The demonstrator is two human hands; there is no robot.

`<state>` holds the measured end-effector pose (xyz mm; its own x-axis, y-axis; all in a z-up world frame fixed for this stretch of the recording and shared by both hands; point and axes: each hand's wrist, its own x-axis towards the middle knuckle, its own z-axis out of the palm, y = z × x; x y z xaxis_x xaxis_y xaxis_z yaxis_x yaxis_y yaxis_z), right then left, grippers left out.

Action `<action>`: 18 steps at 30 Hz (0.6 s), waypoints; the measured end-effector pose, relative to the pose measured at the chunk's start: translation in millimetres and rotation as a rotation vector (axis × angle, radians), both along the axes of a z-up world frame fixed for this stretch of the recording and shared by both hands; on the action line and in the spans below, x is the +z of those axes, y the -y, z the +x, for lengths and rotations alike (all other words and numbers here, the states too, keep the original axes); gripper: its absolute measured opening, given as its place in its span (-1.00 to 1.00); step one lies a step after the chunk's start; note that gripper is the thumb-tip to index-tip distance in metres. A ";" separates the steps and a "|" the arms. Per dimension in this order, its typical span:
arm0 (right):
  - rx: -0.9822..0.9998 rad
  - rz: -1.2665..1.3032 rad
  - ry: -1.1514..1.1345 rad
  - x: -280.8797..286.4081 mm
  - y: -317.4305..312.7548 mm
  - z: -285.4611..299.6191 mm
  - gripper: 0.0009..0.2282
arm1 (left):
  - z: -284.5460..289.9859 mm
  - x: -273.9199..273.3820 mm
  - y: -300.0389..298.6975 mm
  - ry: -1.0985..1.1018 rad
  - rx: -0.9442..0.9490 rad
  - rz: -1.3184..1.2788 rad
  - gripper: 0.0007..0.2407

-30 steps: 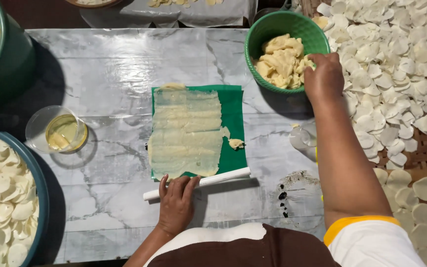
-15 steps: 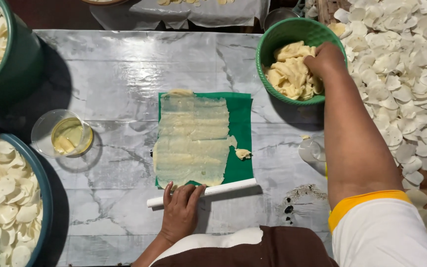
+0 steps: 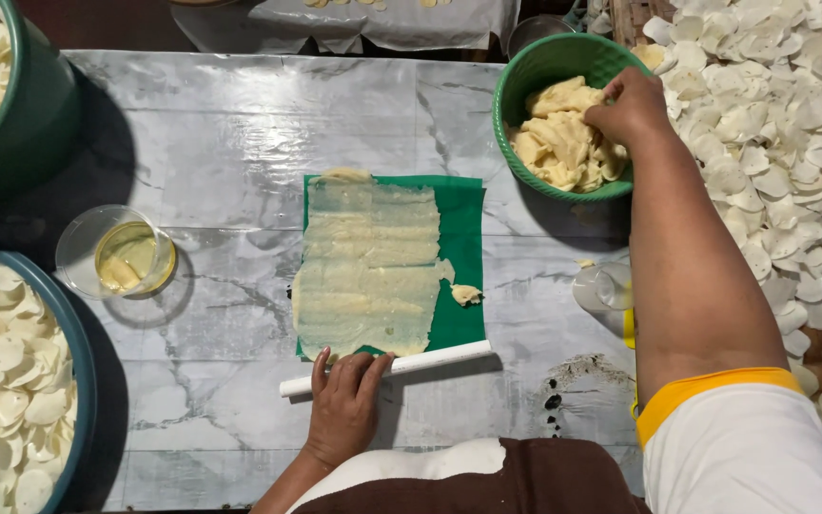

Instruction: Rolling out small portions of dough into thin sheets using a rolling pin on a mat

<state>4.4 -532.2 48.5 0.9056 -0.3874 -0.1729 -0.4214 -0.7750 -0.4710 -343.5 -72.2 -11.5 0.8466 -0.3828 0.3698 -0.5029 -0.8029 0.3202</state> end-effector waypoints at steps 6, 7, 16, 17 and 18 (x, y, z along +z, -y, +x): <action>-0.123 -0.074 -0.098 47.2 -30.7 -22.7 -0.64 | -0.3 -1.6 -0.1 0.004 0.001 0.006 -0.54; -0.122 -0.075 -0.100 37.2 -21.2 -20.0 -0.64 | -1.0 -1.2 0.2 0.001 0.002 0.006 -0.54; 0.281 -0.254 0.053 49.4 -74.1 -74.0 -0.75 | -0.5 -0.8 -0.8 0.000 -0.014 0.003 -0.54; 0.349 -0.414 0.010 36.4 -72.4 -70.2 -0.68 | 0.2 -0.9 -0.7 0.006 -0.015 0.000 -0.55; 0.417 -0.574 -0.033 23.8 -70.7 -66.5 -0.54 | 0.7 -0.6 -0.7 0.013 -0.016 -0.002 -0.55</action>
